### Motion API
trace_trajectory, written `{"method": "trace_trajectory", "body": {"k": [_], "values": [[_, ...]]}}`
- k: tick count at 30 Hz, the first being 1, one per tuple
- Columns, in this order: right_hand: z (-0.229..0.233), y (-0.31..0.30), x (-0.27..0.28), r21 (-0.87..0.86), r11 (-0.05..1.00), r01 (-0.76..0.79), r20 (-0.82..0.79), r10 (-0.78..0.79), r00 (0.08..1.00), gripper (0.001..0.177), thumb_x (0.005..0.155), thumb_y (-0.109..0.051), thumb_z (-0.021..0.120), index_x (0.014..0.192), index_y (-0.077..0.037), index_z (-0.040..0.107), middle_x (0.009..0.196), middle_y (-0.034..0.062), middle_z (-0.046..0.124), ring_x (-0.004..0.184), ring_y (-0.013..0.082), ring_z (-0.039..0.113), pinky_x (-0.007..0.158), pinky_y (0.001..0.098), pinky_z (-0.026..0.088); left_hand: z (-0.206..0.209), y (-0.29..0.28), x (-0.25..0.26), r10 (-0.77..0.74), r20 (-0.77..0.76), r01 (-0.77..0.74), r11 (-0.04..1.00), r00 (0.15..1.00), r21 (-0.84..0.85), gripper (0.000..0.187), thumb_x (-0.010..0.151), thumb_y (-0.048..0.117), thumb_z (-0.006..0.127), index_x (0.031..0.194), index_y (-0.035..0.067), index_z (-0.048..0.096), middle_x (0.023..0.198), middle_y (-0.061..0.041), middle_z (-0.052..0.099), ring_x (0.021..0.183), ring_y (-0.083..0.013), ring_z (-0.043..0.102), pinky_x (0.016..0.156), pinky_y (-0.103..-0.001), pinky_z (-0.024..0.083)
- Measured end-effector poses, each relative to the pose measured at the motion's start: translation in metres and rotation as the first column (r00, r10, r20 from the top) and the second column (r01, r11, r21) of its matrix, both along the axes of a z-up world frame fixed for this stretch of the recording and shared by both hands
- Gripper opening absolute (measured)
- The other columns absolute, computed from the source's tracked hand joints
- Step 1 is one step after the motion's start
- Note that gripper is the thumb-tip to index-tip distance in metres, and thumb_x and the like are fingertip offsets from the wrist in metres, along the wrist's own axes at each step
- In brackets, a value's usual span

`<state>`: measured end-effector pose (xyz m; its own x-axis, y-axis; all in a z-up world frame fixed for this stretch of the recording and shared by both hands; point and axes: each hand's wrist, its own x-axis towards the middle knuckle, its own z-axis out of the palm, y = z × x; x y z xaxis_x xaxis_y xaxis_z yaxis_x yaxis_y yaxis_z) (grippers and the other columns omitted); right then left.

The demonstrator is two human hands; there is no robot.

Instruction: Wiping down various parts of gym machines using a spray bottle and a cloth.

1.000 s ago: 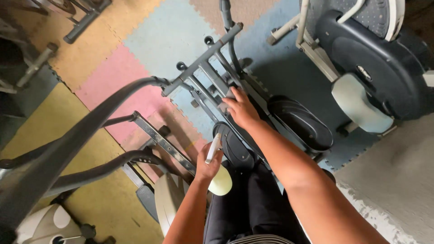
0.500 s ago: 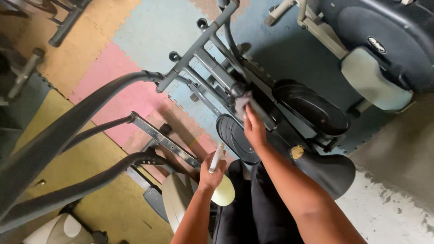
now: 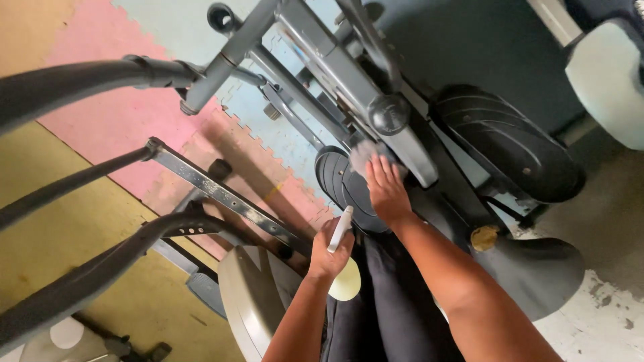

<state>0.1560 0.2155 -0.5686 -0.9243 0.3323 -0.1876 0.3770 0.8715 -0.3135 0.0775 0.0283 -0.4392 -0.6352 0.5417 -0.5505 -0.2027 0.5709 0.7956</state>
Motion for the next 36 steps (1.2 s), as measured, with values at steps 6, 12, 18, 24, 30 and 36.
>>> {"method": "trace_trajectory", "body": {"k": [6, 12, 18, 24, 30, 36], "values": [[-0.002, 0.009, -0.054, -0.057, 0.998, -0.032, -0.087, 0.027, 0.996, 0.059, 0.095, -0.006, 0.047, 0.153, 0.0, 0.039, 0.165, 0.0198, 0.033, 0.154, 0.0369, 0.031, 0.124, 0.0519, 0.026, -0.017, 0.002, -0.001, -0.023, -0.032, 0.024, 0.999, 0.999, 0.032, 0.04, 0.079, 0.01, 0.062, 0.118, 0.002, 0.067, 0.102, -0.017, 0.069, 0.095, -0.0324, 0.069, 0.089, -0.038, 0.055], [-0.014, -0.008, 0.084, -0.066, 0.99, 0.123, 0.037, -0.121, 0.992, 0.064, 0.094, -0.001, 0.047, 0.157, -0.004, 0.038, 0.168, 0.0162, 0.027, 0.156, 0.0346, 0.025, 0.126, 0.0493, 0.024, -0.002, 0.013, -0.001, -0.174, -0.121, 0.185, 0.979, 0.977, 0.081, 0.032, 0.08, 0.007, 0.061, 0.11, 0.001, 0.067, 0.099, -0.018, 0.069, 0.095, -0.0369, 0.065, 0.087, -0.041, 0.054], [0.002, -0.048, 0.189, 0.034, 0.905, 0.425, 0.183, -0.423, 0.887, 0.058, 0.084, -0.005, 0.057, 0.141, -0.003, 0.044, 0.167, 0.0214, 0.023, 0.156, 0.0389, 0.021, 0.125, 0.0516, 0.023, 0.031, 0.025, 0.016, -0.219, -0.085, 0.23, 0.961, 0.972, 0.154, 0.027, 0.08, 0.007, 0.062, 0.106, 0.0, 0.066, 0.093, -0.018, 0.067, 0.088, -0.0374, 0.064, 0.081, -0.043, 0.054], [-0.012, -0.037, 0.133, 0.059, 0.892, 0.448, 0.071, -0.452, 0.889, 0.068, 0.089, -0.003, 0.056, 0.154, -0.002, 0.038, 0.168, 0.0201, 0.022, 0.157, 0.0403, 0.021, 0.127, 0.0513, 0.023, 0.024, 0.005, 0.04, -0.289, -0.168, 0.321, 0.922, 0.942, 0.216, 0.028, 0.081, 0.009, 0.064, 0.108, 0.001, 0.066, 0.095, -0.016, 0.068, 0.09, -0.0363, 0.066, 0.081, -0.042, 0.055], [0.028, -0.036, 0.188, 0.01, 0.842, 0.539, 0.202, -0.53, 0.824, 0.078, 0.082, 0.002, 0.056, 0.156, -0.006, 0.034, 0.168, 0.015, 0.021, 0.153, 0.0377, 0.026, 0.125, 0.0439, 0.025, 0.018, -0.004, 0.058, -0.374, -0.126, 0.392, 0.904, 0.919, 0.17, 0.031, 0.082, 0.012, 0.063, 0.111, 0.002, 0.069, 0.098, -0.016, 0.069, 0.092, -0.0347, 0.068, 0.083, -0.041, 0.056], [-0.004, -0.093, 0.29, -0.027, 0.695, 0.719, 0.163, -0.706, 0.689, 0.074, 0.084, 0.004, 0.057, 0.154, -0.003, 0.037, 0.167, 0.0174, 0.027, 0.15, 0.0401, 0.033, 0.122, 0.043, 0.032, 0.037, 0.003, 0.064, -0.424, -0.078, 0.431, 0.892, 0.902, 0.134, 0.03, 0.082, 0.014, 0.064, 0.11, 0.003, 0.069, 0.102, -0.018, 0.069, 0.094, -0.0348, 0.068, 0.084, -0.041, 0.056]]}}
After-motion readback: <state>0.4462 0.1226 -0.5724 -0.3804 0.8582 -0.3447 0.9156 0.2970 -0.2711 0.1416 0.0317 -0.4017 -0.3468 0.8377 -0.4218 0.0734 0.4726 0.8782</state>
